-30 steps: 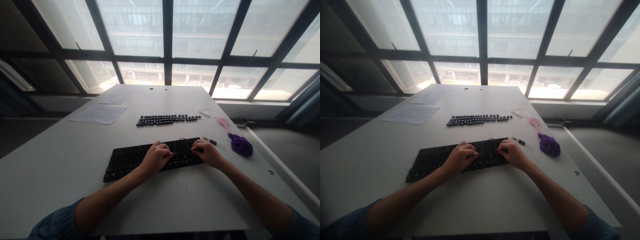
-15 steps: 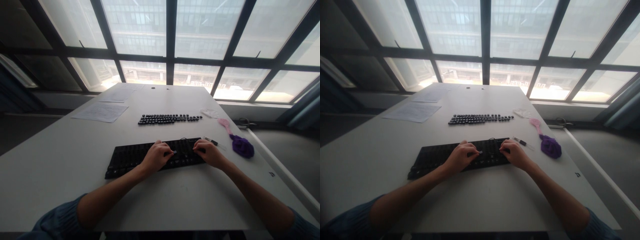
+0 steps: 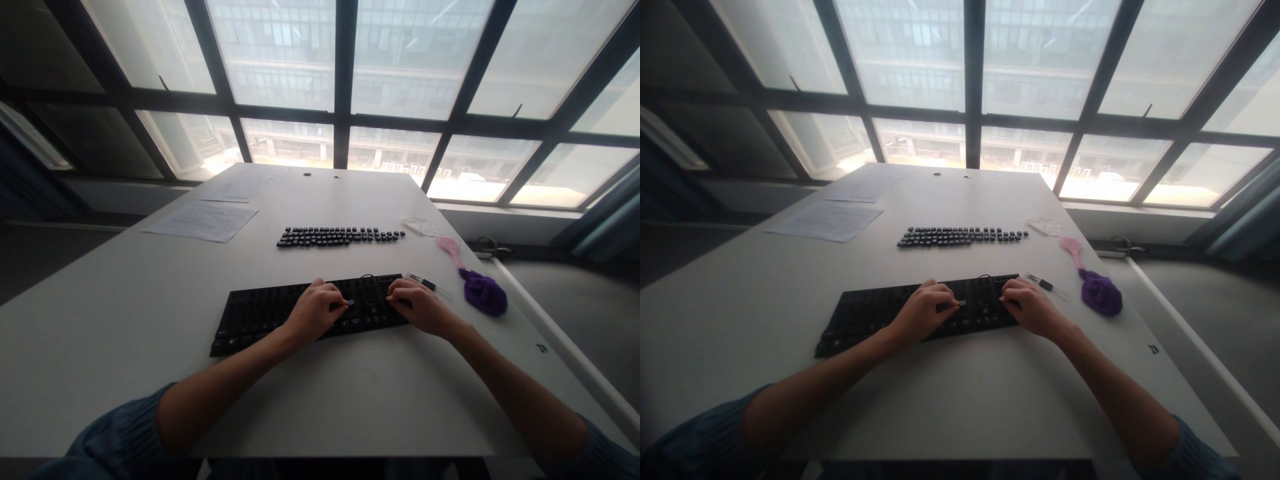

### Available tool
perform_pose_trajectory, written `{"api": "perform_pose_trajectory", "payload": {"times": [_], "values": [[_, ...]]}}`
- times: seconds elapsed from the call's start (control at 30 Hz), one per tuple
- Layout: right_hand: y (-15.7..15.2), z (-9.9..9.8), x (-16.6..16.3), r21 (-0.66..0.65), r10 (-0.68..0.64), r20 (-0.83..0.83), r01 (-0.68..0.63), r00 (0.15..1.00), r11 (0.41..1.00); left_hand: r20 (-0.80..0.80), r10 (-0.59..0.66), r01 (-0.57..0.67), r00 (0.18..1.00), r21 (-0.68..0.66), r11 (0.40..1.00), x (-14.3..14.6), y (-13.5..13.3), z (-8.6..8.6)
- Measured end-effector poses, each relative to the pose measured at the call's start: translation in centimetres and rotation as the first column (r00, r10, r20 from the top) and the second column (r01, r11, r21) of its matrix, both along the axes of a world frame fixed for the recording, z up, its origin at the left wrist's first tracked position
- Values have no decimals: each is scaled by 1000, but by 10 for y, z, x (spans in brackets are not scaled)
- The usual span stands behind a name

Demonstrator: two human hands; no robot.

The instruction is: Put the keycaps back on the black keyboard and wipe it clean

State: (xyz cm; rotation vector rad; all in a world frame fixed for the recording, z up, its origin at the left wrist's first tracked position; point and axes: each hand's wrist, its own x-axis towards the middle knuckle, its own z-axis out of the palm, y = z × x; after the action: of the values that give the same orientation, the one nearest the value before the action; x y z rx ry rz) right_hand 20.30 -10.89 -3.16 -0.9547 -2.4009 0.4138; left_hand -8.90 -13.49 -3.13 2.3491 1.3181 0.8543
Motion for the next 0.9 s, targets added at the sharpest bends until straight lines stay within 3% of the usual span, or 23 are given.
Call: {"api": "perform_pose_trajectory", "payload": {"times": [0.27,0.5,0.77,0.9], "values": [[-4,7,-1,9,-46,94,45,994,999,-19,-6,6,1000,14,1000,1,1,-1],[-6,6,-4,31,-52,89,50,995,998,-131,-58,80,990,172,982,1,-2,1],[-11,4,-19,190,-169,-3,166,986,968,-259,-55,120,964,239,964,3,-4,4],[-27,4,-48,200,-33,54,22,998,979,-286,-56,125,957,229,965,4,-6,5]]}}
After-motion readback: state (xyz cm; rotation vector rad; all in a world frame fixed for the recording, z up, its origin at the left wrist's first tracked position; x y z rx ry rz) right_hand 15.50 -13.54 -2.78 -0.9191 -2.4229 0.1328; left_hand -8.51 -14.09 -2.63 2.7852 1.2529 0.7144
